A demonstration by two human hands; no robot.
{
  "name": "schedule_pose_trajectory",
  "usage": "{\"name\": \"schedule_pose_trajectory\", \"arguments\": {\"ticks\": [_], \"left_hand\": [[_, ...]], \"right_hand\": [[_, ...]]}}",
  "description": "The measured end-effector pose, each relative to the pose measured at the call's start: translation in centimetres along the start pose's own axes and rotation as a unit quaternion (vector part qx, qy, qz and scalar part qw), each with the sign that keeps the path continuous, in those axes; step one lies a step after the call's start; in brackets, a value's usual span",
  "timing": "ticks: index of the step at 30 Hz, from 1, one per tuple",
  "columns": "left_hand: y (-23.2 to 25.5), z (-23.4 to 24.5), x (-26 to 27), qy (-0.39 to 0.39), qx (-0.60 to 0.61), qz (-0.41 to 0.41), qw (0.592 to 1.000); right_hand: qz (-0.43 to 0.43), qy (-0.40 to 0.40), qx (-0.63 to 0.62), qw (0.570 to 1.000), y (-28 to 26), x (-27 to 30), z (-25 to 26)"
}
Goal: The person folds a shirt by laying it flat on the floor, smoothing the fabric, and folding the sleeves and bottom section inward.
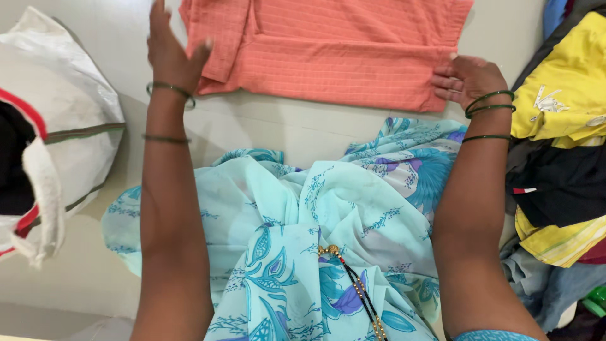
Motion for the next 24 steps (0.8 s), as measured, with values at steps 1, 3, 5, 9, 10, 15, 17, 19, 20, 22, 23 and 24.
{"name": "schedule_pose_trajectory", "arguments": {"ticks": [1,3,5,9,10,15,17,19,20,22,23,24], "left_hand": [[0.0,-0.3,2.0,-0.029,-0.011,0.061,0.998],[-0.4,-0.4,4.6,-0.100,-0.021,0.194,0.976],[-1.4,-0.6,6.4,-0.181,-0.017,0.337,0.924],[-3.3,-1.4,6.8,-0.187,0.012,0.295,0.937],[-3.7,-1.7,6.8,-0.174,0.045,0.287,0.941],[-4.9,-2.9,6.4,-0.171,0.082,0.292,0.937],[-5.2,-3.2,6.5,-0.150,0.057,0.275,0.948],[-5.4,-3.1,6.8,-0.158,0.032,0.288,0.944],[-5.5,-3.0,7.0,-0.163,0.020,0.294,0.941],[-6.0,-2.8,7.0,-0.115,-0.077,0.226,0.964],[-6.3,-2.7,7.1,-0.090,-0.125,0.190,0.970],[-6.7,-2.6,7.2,-0.085,-0.109,0.226,0.964]], "right_hand": [[0.002,0.004,0.060,0.998,0.2,-0.5,0.5],[0.006,0.038,0.188,0.981,1.1,-1.5,1.4],[-0.013,0.060,0.295,0.953,2.1,-2.4,2.2],[-0.067,0.047,0.494,0.866,2.9,-3.5,3.4],[-0.076,0.035,0.547,0.833,3.1,-3.6,3.9],[-0.162,0.000,0.680,0.715,4.5,-5.1,4.3],[-0.168,-0.004,0.666,0.727,4.9,-5.5,4.3],[-0.170,-0.007,0.643,0.747,5.0,-5.9,4.6],[-0.168,0.000,0.647,0.744,5.1,-6.1,5.0],[-0.166,0.015,0.653,0.739,5.4,-6.8,5.9],[-0.165,0.022,0.660,0.733,5.6,-7.1,6.2],[-0.165,0.030,0.666,0.727,5.8,-7.4,6.5]]}}
Point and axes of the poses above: each hand's wrist, its own x-axis away from the middle knuckle, its own z-axis out of the back of the hand, y = z × x, the point moved 1 cm from there along -x, towards the middle knuckle, and after that the axes turned 9 degrees about -y, right-handed, at the moved point
